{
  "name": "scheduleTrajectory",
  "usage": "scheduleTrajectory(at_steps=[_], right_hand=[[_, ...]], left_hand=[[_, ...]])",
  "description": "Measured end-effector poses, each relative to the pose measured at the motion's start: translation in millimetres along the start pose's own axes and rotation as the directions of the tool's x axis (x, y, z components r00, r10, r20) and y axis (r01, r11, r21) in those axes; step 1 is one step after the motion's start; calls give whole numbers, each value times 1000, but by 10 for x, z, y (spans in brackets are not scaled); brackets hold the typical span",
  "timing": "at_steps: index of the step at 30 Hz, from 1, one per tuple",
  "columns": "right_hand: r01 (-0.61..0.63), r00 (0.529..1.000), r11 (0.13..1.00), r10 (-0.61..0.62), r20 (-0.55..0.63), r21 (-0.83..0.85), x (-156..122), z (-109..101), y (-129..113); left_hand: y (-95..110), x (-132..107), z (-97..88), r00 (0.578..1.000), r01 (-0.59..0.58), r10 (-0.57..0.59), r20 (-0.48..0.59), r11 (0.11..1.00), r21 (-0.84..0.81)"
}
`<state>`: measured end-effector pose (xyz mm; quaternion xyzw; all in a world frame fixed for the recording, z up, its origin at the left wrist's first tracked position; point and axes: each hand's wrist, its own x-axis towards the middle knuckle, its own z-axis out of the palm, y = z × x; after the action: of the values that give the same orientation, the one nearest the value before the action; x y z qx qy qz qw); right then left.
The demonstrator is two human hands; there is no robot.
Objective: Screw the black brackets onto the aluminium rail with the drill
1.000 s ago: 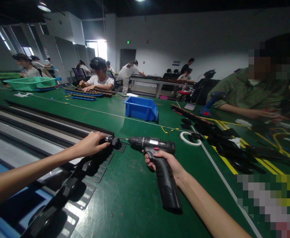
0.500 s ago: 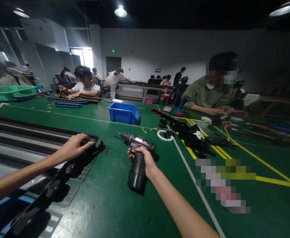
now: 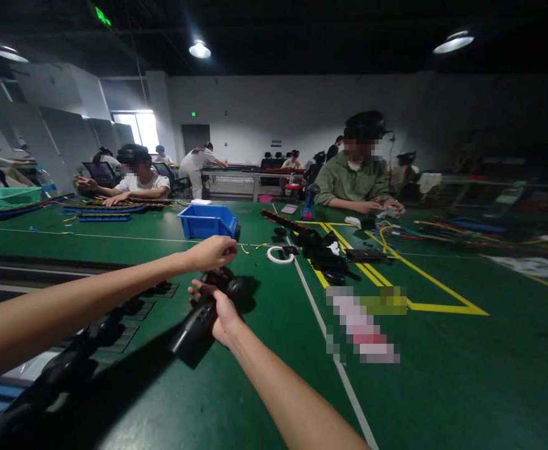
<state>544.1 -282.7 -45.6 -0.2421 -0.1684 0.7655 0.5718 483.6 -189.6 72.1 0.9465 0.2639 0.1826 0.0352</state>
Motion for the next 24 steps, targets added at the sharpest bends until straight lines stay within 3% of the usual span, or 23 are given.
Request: scheduleTrajectory(at_steps=[2,4,8,13,16,19,22,24], right_hand=[[-34,999,999,34,1,-14,7,-4,-11],[-48,999,999,48,-26,-12,-2,-5,-33],[-119,990,993,117,-73,-18,-27,-30,-73],[-185,982,982,183,-34,-45,-4,-78,-110],[-162,986,986,161,-38,-36,21,-59,-116],[-136,990,990,134,-54,-36,13,-30,-123],[-168,986,982,168,-1,-87,-34,-18,-146],[-183,981,976,189,37,-116,-67,-17,-162]], left_hand=[[-18,352,282,984,75,-82,158,996,47],[-37,616,565,938,165,-188,292,981,103],[-60,905,1004,912,227,-250,325,968,109],[-132,1011,1221,904,262,-270,332,963,70],[-172,971,1191,923,244,-232,306,970,0],[-226,825,999,958,202,-178,223,975,-88],[-355,489,604,987,162,-151,59,943,-290],[-491,107,255,976,103,-197,-89,786,-609]])
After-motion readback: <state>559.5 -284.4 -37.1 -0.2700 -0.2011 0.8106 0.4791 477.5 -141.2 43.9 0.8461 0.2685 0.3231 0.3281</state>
